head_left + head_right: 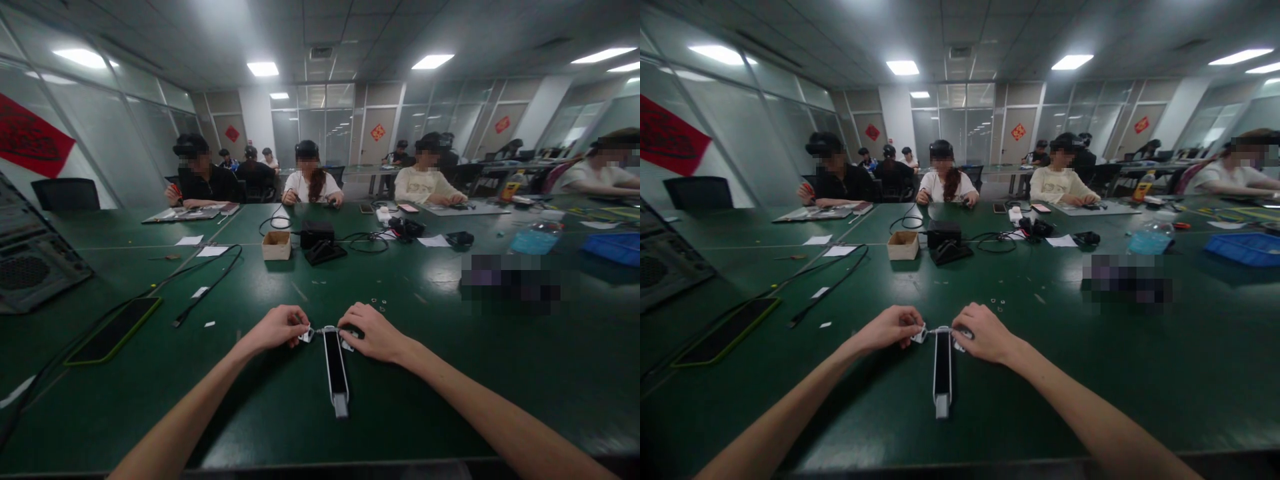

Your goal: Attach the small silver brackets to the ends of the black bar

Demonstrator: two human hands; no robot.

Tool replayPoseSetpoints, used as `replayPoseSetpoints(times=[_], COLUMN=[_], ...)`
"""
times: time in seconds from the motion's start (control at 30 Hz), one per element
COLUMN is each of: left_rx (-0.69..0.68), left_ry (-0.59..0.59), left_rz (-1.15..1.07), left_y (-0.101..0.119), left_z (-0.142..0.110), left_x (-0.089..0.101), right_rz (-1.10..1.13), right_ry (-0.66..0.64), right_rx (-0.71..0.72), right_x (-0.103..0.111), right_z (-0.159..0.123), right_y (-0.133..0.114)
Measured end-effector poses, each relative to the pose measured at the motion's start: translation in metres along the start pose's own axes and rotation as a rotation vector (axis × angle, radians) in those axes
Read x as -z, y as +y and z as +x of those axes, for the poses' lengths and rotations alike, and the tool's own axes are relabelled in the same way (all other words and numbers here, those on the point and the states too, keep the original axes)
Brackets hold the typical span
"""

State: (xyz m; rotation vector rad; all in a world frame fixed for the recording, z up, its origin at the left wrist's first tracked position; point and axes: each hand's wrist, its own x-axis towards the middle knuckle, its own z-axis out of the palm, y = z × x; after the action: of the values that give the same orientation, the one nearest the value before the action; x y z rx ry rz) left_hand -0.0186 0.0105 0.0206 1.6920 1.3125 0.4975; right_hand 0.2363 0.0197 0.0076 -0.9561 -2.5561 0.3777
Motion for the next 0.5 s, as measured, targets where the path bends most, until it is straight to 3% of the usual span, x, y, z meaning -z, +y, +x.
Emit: replayPoseSetpoints(times=[0.5], left_rx=[-0.071], left_ry=[0.060], left_rz=[0.043], left_y=[0.002], left_z=[-0.001], left_x=[-0.012], right_rz=[0.229], right_ry=[0.049], right_rx=[-0.203], right_x=[-0.008], right_z=[-0.001], right_y=[-0.004])
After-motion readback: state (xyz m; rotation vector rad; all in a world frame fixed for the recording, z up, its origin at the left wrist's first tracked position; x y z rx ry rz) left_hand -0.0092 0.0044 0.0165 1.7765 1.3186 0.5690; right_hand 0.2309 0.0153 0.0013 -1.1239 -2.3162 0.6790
